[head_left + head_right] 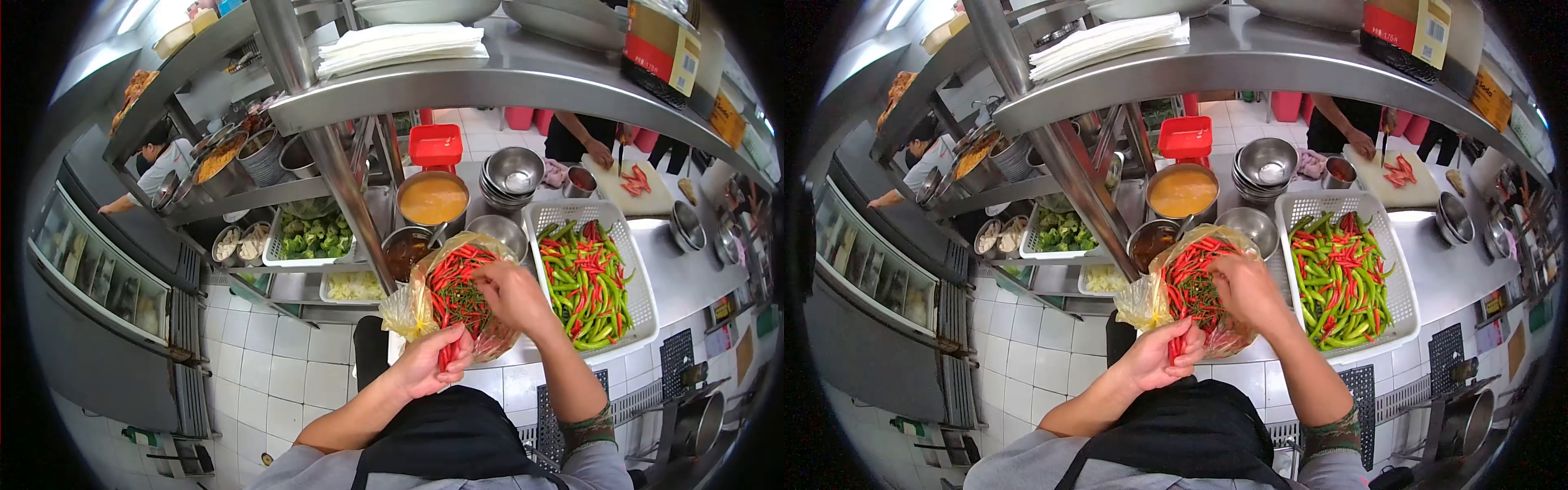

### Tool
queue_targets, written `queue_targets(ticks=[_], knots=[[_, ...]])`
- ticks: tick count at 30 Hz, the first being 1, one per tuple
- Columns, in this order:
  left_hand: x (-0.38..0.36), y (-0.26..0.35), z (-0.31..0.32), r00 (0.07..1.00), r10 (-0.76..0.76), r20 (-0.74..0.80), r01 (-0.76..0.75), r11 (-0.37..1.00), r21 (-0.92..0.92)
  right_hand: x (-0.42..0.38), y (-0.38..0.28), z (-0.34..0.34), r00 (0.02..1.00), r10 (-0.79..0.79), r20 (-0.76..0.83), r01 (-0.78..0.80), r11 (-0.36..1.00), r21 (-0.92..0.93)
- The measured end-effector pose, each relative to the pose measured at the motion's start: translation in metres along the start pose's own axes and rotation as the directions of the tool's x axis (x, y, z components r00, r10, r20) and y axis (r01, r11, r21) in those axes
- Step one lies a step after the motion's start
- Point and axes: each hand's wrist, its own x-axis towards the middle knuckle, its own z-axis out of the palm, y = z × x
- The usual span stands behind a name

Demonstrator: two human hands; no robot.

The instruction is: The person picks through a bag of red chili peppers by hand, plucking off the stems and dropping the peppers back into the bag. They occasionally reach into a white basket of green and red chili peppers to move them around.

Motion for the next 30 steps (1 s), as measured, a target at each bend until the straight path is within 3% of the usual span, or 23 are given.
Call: queue_targets(ticks=[3, 6, 9, 13, 19, 24, 27, 30], knots=[[-0.003, 0.001, 0.000, 1.000, 0.001, 0.016, -0.001, 0.999, 0.036, 0.031, 0.008, 0.001, 0.981, 0.185, 0.064, -0.173, 0.972, -0.158], [-0.005, 0.002, -0.005, 0.999, -0.033, -0.016, 0.034, 0.998, 0.052, 0.056, 0.035, 0.024, 0.968, 0.242, 0.060, -0.206, 0.910, -0.359], [-0.010, 0.005, 0.000, 0.999, -0.013, -0.042, 0.017, 0.995, 0.101, 0.068, 0.042, 0.037, 0.970, 0.238, 0.054, -0.198, 0.897, -0.395], [-0.011, 0.003, -0.006, 1.000, 0.007, -0.029, -0.004, 0.996, 0.091, 0.067, 0.044, 0.039, 0.987, 0.147, 0.063, -0.122, 0.946, -0.301], [-0.002, 0.006, -0.002, 0.991, 0.042, -0.129, -0.040, 0.999, 0.017, 0.030, 0.005, 0.007, 0.987, -0.065, -0.149, 0.034, 0.979, -0.202], [0.014, 0.010, 0.010, 0.959, 0.108, -0.260, -0.102, 0.994, 0.039, -0.020, -0.022, 0.001, 0.911, -0.307, -0.277, 0.257, 0.945, -0.203], [0.018, 0.009, 0.021, 0.959, 0.166, -0.231, -0.160, 0.986, 0.044, -0.040, -0.034, 0.008, 0.877, -0.389, -0.281, 0.374, 0.921, -0.108], [0.017, 0.006, 0.019, 0.955, 0.207, -0.214, -0.194, 0.977, 0.084, -0.052, -0.045, 0.008, 0.904, -0.363, -0.224, 0.361, 0.931, -0.050]])
